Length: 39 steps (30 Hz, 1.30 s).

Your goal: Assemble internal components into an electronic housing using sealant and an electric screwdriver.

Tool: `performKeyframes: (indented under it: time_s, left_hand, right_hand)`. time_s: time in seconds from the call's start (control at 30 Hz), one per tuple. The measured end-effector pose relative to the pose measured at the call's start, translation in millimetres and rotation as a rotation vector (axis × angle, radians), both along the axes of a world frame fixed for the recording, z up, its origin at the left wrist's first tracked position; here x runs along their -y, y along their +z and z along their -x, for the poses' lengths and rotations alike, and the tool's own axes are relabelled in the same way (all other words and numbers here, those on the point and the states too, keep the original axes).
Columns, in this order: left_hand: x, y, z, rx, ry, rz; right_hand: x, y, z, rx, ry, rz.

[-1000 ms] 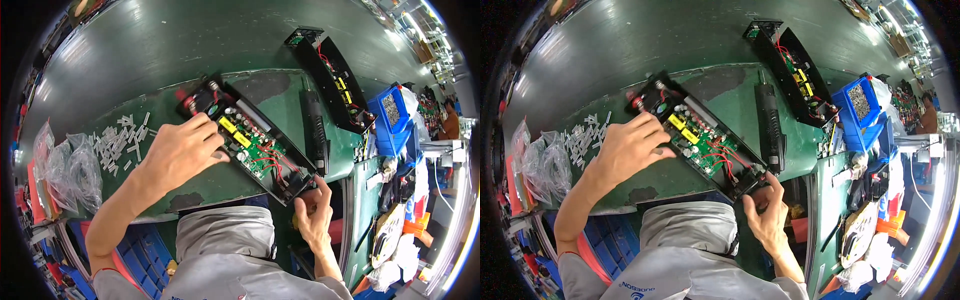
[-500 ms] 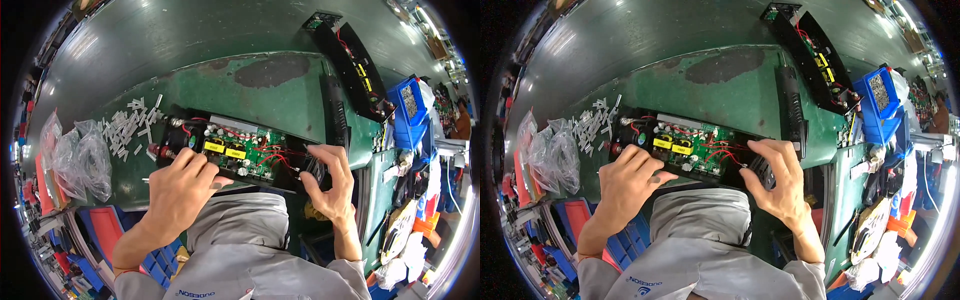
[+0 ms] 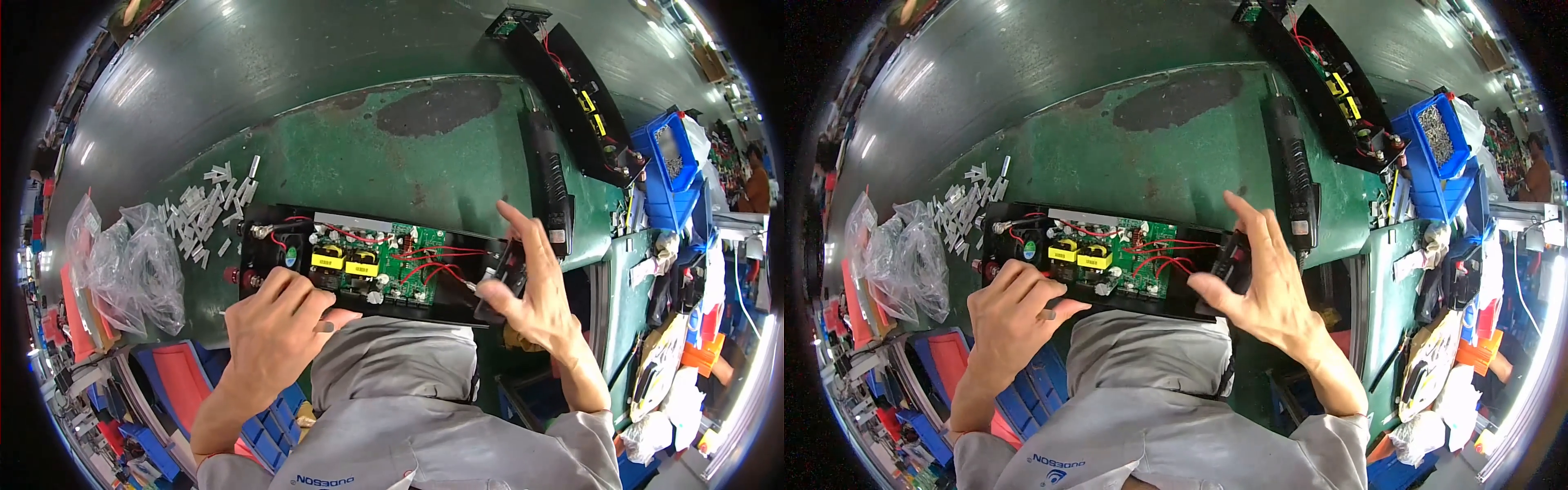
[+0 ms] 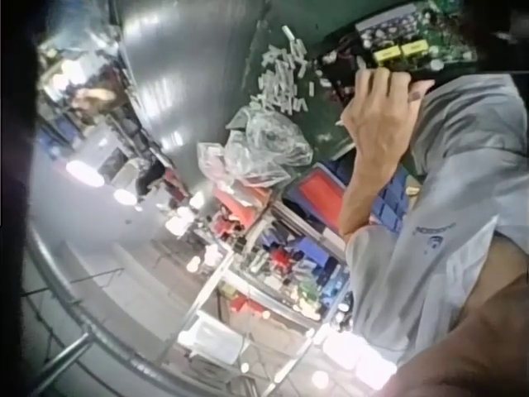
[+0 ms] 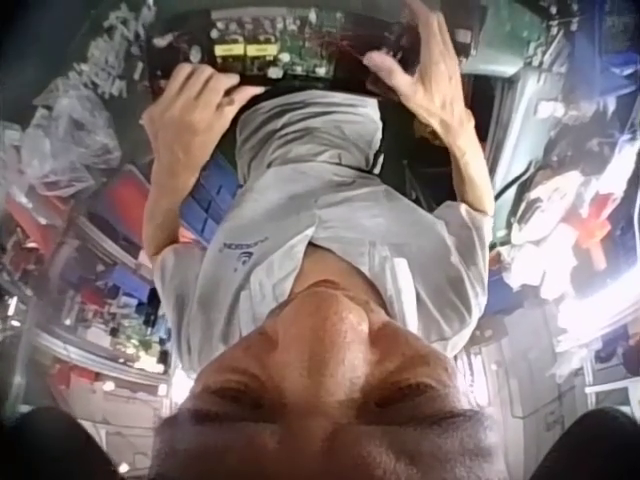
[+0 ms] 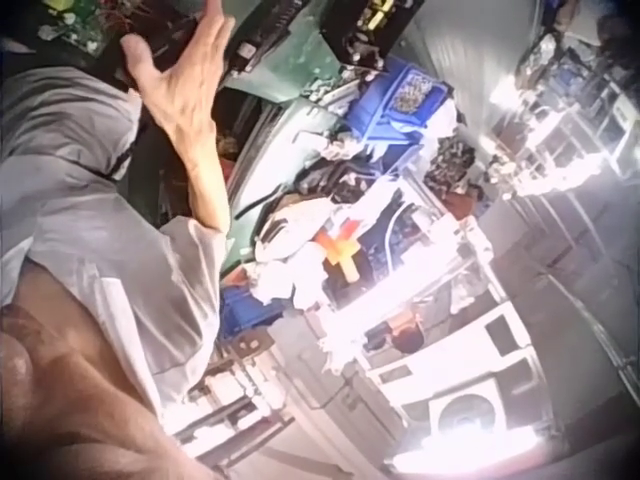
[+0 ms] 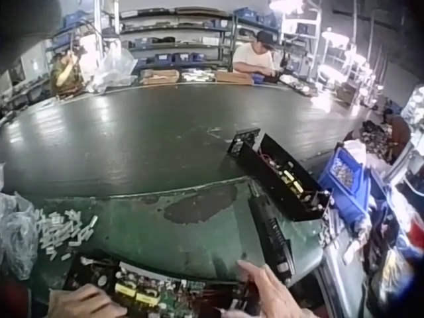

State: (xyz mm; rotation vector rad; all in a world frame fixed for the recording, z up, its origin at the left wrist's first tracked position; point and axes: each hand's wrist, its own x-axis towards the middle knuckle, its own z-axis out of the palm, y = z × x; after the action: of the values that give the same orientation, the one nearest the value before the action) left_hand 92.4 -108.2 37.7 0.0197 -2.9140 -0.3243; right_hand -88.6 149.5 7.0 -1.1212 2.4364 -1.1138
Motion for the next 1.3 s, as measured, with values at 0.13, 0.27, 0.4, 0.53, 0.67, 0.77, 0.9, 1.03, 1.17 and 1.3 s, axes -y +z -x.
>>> performKeyframes:
  time_s: [0.13,0.27,0.4,0.53,0.67,0.77,0.9,1.03,1.17,1.3]
  left_hand:
    - [0.1,-4.0,3.0,-0.029,0.001,-0.005]
    - [-8.4,-9.8,22.7,-0.084,0.036,-0.096]
    - [-20.0,1.6,30.0,-0.131,0.099,-0.168]
    - [-19.9,30.6,27.7,-0.218,0.03,-0.548]
    - [-33.4,18.8,41.8,-0.256,-0.198,-0.713]
    - [-35.2,10.6,47.4,-0.215,-0.218,-0.655]
    - [-21.6,27.4,52.7,-0.049,-0.18,-0.569]
    - [-3.1,21.7,71.4,-0.079,0.053,-0.264]
    - [6.8,5.3,101.6,-0.068,0.123,-0.132]
    - [-1.9,1.7,108.0,-0.1,0.129,-0.007]
  right_hand:
    - [18.9,4.2,15.8,-0.194,-0.02,0.171]
    - [35.9,16.8,62.9,-0.575,0.327,0.268]
    - [50.0,31.4,85.4,-0.614,0.263,0.132]
    - [39.7,44.8,35.7,-0.469,0.271,0.251]
    - [61.8,40.1,-30.5,-0.13,0.403,0.401]
    - [63.6,27.6,-45.9,0.027,0.461,0.462]
    - [51.5,11.8,-24.0,-0.065,0.454,0.368]
    - [32.9,13.9,14.3,-0.085,0.131,0.441]
    - [44.5,8.4,12.4,0.258,-0.054,0.498]
    - [59.3,5.1,17.5,0.299,-0.098,0.491]
